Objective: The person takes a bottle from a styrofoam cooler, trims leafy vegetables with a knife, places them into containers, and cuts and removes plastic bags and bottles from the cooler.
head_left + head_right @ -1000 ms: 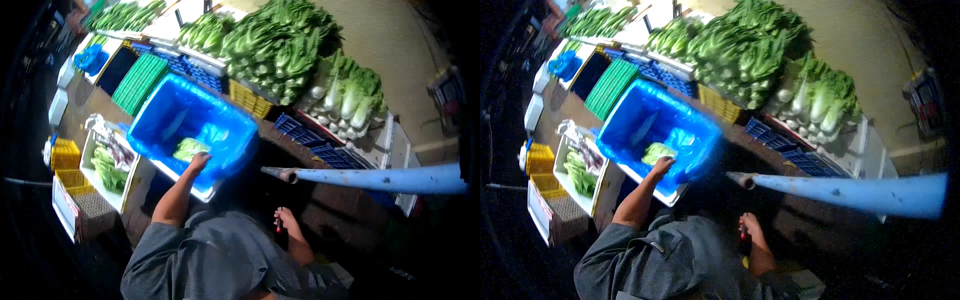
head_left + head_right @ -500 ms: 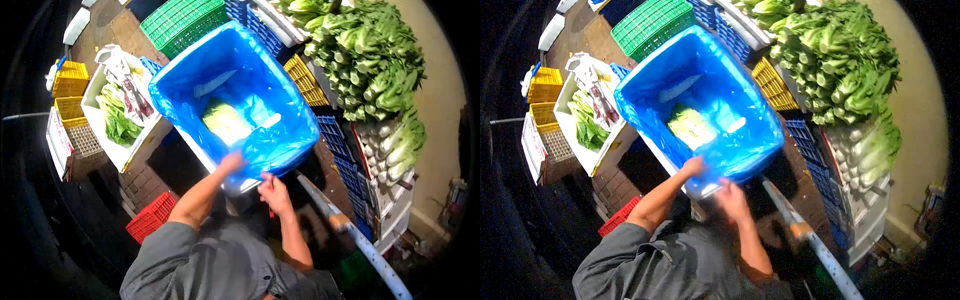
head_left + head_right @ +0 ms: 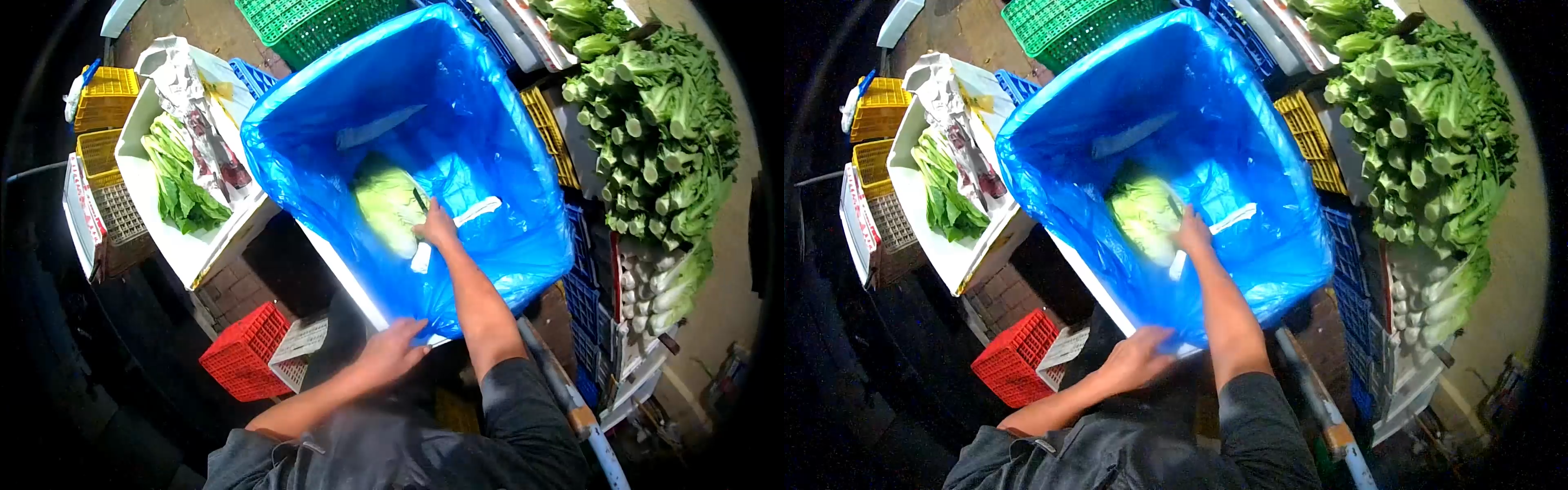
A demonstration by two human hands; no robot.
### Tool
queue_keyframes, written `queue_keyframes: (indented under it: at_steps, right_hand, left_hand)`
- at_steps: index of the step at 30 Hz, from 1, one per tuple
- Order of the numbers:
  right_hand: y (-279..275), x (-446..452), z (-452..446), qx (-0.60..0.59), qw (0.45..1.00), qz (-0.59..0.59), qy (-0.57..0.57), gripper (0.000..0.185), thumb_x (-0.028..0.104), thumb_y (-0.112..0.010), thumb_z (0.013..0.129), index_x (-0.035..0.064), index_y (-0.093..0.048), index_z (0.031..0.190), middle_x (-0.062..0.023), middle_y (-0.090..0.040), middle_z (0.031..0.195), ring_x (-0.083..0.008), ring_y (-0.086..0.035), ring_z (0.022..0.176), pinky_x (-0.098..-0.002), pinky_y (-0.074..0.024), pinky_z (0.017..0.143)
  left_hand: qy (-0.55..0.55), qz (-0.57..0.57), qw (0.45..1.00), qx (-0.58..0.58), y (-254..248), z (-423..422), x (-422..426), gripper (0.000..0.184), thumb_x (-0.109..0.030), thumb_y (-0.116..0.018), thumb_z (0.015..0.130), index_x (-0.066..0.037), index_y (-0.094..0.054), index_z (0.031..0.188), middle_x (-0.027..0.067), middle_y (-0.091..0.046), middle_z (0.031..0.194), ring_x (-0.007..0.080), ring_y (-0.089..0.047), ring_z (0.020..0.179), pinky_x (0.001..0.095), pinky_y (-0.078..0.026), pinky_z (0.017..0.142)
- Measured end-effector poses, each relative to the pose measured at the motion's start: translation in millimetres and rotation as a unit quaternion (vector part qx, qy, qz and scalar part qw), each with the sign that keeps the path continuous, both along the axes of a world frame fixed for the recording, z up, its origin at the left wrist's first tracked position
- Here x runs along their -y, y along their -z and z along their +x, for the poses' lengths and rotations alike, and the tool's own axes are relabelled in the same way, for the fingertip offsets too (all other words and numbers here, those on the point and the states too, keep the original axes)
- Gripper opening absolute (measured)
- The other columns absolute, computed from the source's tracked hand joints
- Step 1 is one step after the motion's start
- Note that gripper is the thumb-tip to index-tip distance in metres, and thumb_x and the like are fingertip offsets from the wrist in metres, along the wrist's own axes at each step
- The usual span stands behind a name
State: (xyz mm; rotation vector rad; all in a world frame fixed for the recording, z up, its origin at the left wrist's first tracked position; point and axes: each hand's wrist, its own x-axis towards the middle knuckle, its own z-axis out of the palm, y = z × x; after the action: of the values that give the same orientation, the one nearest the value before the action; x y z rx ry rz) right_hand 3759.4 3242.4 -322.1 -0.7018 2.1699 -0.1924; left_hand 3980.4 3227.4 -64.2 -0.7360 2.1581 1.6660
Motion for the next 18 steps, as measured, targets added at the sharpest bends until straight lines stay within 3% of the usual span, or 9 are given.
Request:
queue_keyframes:
  at_steps: [3,10,12,14,17,18]
  right_hand:
    - [-0.4,-2.3,-2.3,-0.003,1.0,0.014,-0.02,0.093,0.036,-0.079,0.066,0.001,-0.034,0.14,-0.0266,-0.057,0.121,-0.0417,-0.057,0.111,-0.0476,-0.0484,0.092]
    - [-7.3,5.6,-20.0,-0.025,0.997,0.0,-0.068,0.071,0.039,-0.078,0.065,0.0044,-0.052,0.121,-0.0213,-0.063,0.114,-0.0382,-0.06,0.106,-0.0482,-0.0493,0.087]
    - [-14.4,12.2,-31.6,-0.021,0.996,0.012,-0.084,0.071,0.041,-0.079,0.064,0.0043,-0.054,0.119,-0.0218,-0.064,0.111,-0.0386,-0.061,0.104,-0.0481,-0.0496,0.086]
    - [-22.8,16.1,-47.4,0.007,0.995,0.01,-0.095,0.078,0.045,-0.078,0.06,0.0018,-0.056,0.121,-0.0238,-0.066,0.108,-0.0391,-0.064,0.098,-0.0461,-0.0509,0.085]
    - [-44.6,22.8,-72.6,0.093,0.992,0.033,-0.079,0.071,0.047,-0.078,0.06,-0.0036,-0.064,0.108,-0.0247,-0.067,0.106,-0.0357,-0.065,0.1,-0.0404,-0.0495,0.089]
    - [-38.2,15.4,-79.4,0.107,0.991,-0.008,-0.083,0.062,0.045,-0.078,0.063,-0.0041,-0.067,0.1,-0.0214,-0.07,0.091,-0.0306,-0.068,0.079,-0.0395,-0.053,0.072]
  left_hand:
    - [-0.051,0.055,0.997,0.03,-0.3,-1.4,18.3,0.051,-0.021,-0.068,0.086,-0.002,-0.053,0.13,0.0186,-0.062,0.115,0.0269,-0.067,0.091,0.0379,-0.054,0.079]
    - [-0.103,0.09,0.991,0.014,10.7,3.4,42.5,0.048,-0.024,-0.067,0.088,-0.002,-0.056,0.129,0.0183,-0.064,0.113,0.0248,-0.067,0.092,0.0342,-0.054,0.078]
    - [-0.124,0.122,0.985,0.016,13.4,6.5,45.7,0.051,-0.026,-0.068,0.088,-0.001,-0.055,0.131,0.0155,-0.065,0.112,0.018,-0.065,0.089,0.0289,-0.053,0.075]
    - [-0.132,0.148,0.979,0.037,8.8,4.6,52.4,0.052,-0.027,-0.068,0.088,-0.001,-0.054,0.131,0.0141,-0.065,0.112,0.0152,-0.064,0.088,0.0268,-0.052,0.073]
    - [-0.156,0.201,0.966,0.052,9.8,-0.5,58.5,0.052,-0.027,-0.066,0.09,0.001,-0.053,0.132,0.0122,-0.065,0.115,0.0148,-0.061,0.095,0.0274,-0.05,0.081]
    - [-0.167,0.219,0.96,0.053,12.7,-0.4,57.2,0.052,-0.027,-0.066,0.091,0.001,-0.052,0.132,0.0122,-0.065,0.115,0.0151,-0.061,0.097,0.0277,-0.05,0.084]
